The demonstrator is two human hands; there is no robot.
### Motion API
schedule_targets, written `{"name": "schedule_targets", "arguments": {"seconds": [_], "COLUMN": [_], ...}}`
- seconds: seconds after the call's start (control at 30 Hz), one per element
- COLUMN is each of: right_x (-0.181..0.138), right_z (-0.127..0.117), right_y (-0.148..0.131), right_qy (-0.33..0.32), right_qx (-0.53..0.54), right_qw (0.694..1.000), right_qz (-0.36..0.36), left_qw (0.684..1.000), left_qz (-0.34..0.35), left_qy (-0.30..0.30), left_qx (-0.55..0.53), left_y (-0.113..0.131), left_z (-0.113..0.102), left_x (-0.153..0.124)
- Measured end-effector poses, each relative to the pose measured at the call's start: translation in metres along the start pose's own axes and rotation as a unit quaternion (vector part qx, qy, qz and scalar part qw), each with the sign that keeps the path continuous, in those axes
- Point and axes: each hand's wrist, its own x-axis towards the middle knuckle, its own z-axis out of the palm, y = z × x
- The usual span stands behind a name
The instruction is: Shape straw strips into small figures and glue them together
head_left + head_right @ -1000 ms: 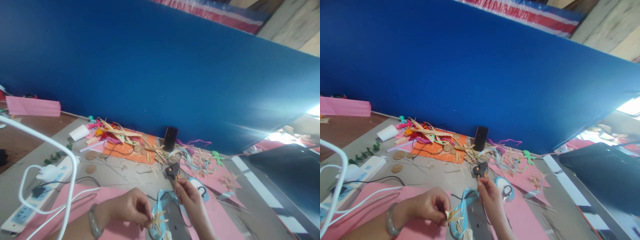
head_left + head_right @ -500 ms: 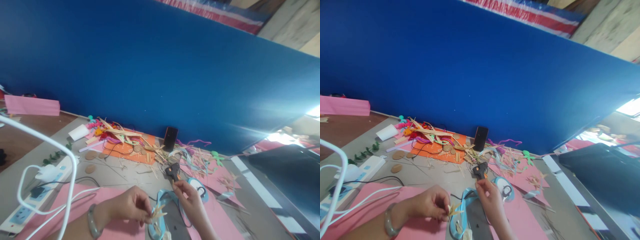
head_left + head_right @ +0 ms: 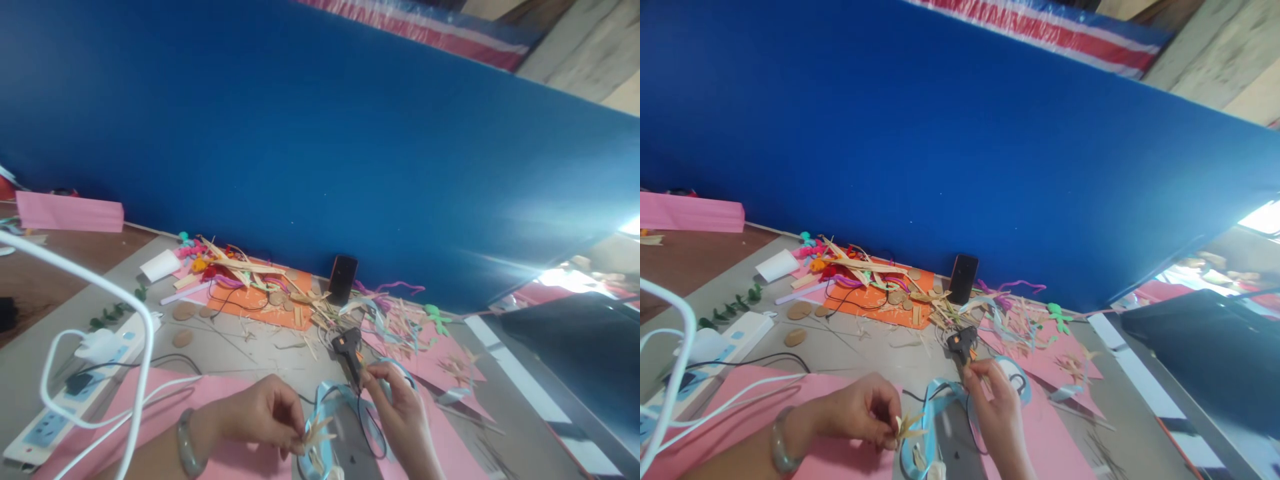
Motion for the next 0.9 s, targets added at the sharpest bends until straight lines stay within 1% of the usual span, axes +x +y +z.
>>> {"name": "schedule_targets", "arguments": {"seconds": [0.07,0.17,0.23,0.27,0.33,0.4,0.47,0.63,0.77,0.83,0.9], "right_x": [0.001,-0.001,-0.001,-0.001,0.002,0.006,0.008,0.007,0.005,0.004,0.002], "right_z": [0.000,0.003,0.006,0.007,0.009,0.009,0.009,0.010,0.012,0.010,0.008], "right_y": [-0.004,-0.005,-0.002,0.000,0.002,0.002,0.001,0.005,0.011,0.009,0.005], "right_qy": [0.004,-0.042,-0.043,-0.028,-0.002,0.001,0.000,0.007,0.042,0.060,0.064], "right_qx": [0.050,0.142,0.149,0.127,0.055,0.000,-0.026,-0.035,-0.059,-0.078,-0.095], "right_qw": [0.999,0.985,0.982,0.987,0.998,1.000,0.998,0.998,0.994,0.991,0.989], "right_qz": [0.007,0.084,0.109,0.097,0.036,-0.028,-0.059,-0.059,-0.077,-0.092,-0.089], "left_qw": [1.000,1.000,1.000,1.000,1.000,1.000,1.000,1.000,0.999,0.999,0.999], "left_qz": [0.002,0.001,0.001,-0.001,-0.004,-0.010,-0.013,-0.015,-0.012,-0.009,-0.005], "left_qy": [0.003,0.007,0.003,0.001,0.004,0.007,0.006,0.013,0.026,0.027,0.034], "left_qx": [0.003,0.006,0.007,0.005,-0.006,-0.017,-0.021,-0.018,-0.015,-0.015,-0.009], "left_y": [0.002,0.004,0.005,0.005,0.005,0.003,0.002,0.003,0.005,0.005,0.006], "left_z": [0.001,0.002,0.002,0.002,0.002,0.001,0.001,0.002,0.001,0.000,-0.001], "left_x": [0.000,0.000,-0.001,-0.001,0.000,0.000,0.001,0.002,0.001,0.001,0.002]}}
